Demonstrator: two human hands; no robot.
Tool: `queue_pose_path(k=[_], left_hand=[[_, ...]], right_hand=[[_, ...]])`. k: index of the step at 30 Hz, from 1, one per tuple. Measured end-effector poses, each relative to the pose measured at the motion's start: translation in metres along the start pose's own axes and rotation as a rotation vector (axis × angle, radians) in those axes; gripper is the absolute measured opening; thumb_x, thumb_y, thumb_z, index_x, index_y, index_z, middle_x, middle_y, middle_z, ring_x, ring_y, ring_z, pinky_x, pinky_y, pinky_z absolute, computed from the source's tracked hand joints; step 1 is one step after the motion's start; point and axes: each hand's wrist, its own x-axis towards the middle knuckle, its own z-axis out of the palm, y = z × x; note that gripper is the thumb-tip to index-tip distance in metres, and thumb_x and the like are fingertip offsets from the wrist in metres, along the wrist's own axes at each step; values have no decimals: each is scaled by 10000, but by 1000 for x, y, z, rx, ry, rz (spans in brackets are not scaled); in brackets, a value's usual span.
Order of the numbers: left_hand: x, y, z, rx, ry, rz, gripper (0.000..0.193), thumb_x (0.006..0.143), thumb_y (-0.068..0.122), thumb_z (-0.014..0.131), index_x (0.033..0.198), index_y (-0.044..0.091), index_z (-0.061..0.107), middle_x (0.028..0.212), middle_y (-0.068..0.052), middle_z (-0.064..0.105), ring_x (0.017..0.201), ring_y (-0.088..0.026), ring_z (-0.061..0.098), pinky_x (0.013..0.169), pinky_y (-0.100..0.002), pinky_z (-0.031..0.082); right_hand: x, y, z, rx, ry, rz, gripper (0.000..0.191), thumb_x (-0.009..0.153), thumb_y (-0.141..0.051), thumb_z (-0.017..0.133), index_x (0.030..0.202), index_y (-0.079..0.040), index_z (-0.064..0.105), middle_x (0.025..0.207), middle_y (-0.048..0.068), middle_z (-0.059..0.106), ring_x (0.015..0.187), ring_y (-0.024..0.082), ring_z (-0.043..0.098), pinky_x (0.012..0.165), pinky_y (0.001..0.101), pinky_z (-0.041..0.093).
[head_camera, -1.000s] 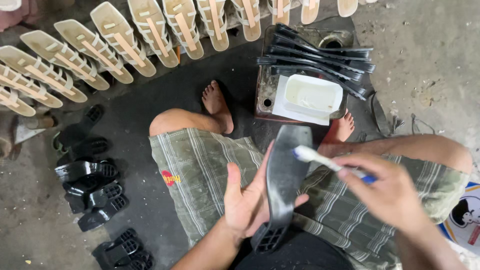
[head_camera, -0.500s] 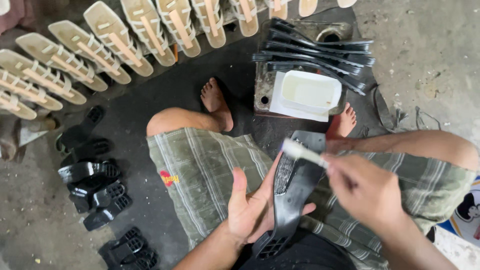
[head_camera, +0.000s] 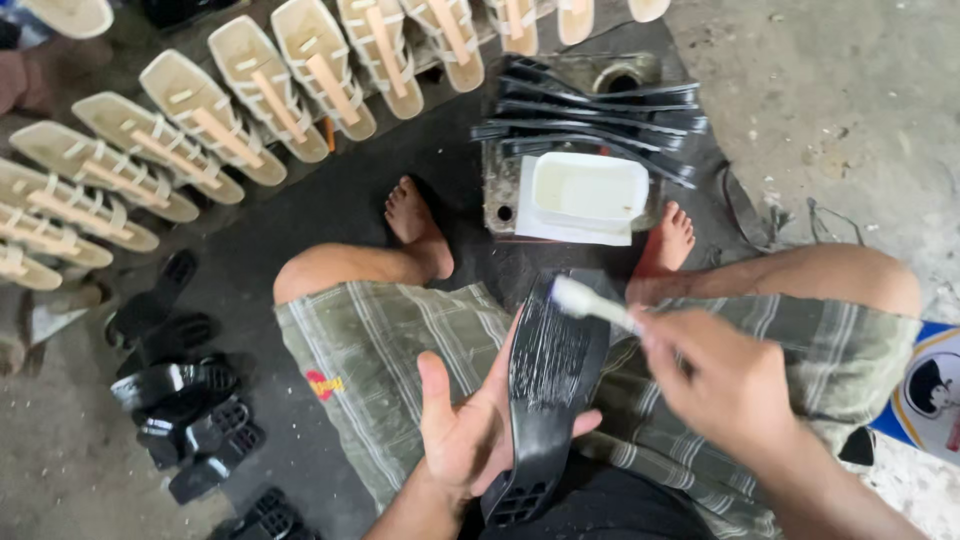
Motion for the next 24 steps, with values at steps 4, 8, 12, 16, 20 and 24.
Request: queue_pose_path(k=[4, 8, 12, 16, 20, 24], left_hand=[[-2, 0, -1, -80, -6, -7, 1216, 737, 985, 139, 1695, 257, -36, 1755, -70, 166, 1580, -292, 267, 1233, -644, 268], [-9, 3, -7, -60, 18, 63, 1265, 732, 1006, 140, 1709, 220, -36, 1756, -105, 152, 1563, -330, 274, 1216, -649, 278], [-13, 6, -15, -76, -64, 0, 1315, 726, 1035, 129, 1717, 188, -41, 1758, -143, 138, 1556, -360, 279, 1218, -660, 301], [-13, 7, -14, 17, -78, -75, 1326, 696, 1023, 133, 1699, 174, -47, 1764, -131, 130, 1584, -326, 262, 1204, -653, 310], [-12, 8, -2, 7, -57, -54, 1315, 694, 1014, 141, 1696, 183, -48, 1760, -125, 132, 1583, -317, 265, 1241, -607, 295], [-9, 4, 1, -132, 35, 50, 1344, 755, 1009, 183, 1711, 82, 3, 1734, -178, 181, 1550, -318, 286, 1263, -500, 299]], right_hand=[[6, 10, -9, -13, 189, -38, 205, 981, -111, 701, 1184, -101, 727, 1051, 68, 735, 822, 211, 713, 700, 309, 569], [-2, 5, -18, -61, -56, -199, 199, 763, -141, 744, 949, -183, 800, 823, 43, 737, 599, 209, 664, 540, 342, 516], [-1, 6, -26, -27, -70, -37, 242, 817, -132, 748, 1055, -142, 792, 827, 43, 748, 531, 166, 643, 482, 304, 500], [1, 13, -33, 50, 51, 107, 274, 900, -105, 712, 1170, -112, 758, 889, 38, 737, 547, 134, 619, 516, 281, 486], [1, 11, -34, -9, 66, 28, 217, 865, -87, 754, 1080, -106, 773, 923, 37, 748, 537, 135, 596, 520, 281, 481], [5, -3, -32, -99, 36, -197, 208, 781, -70, 780, 974, -146, 775, 883, 0, 724, 651, 188, 651, 593, 327, 492]])
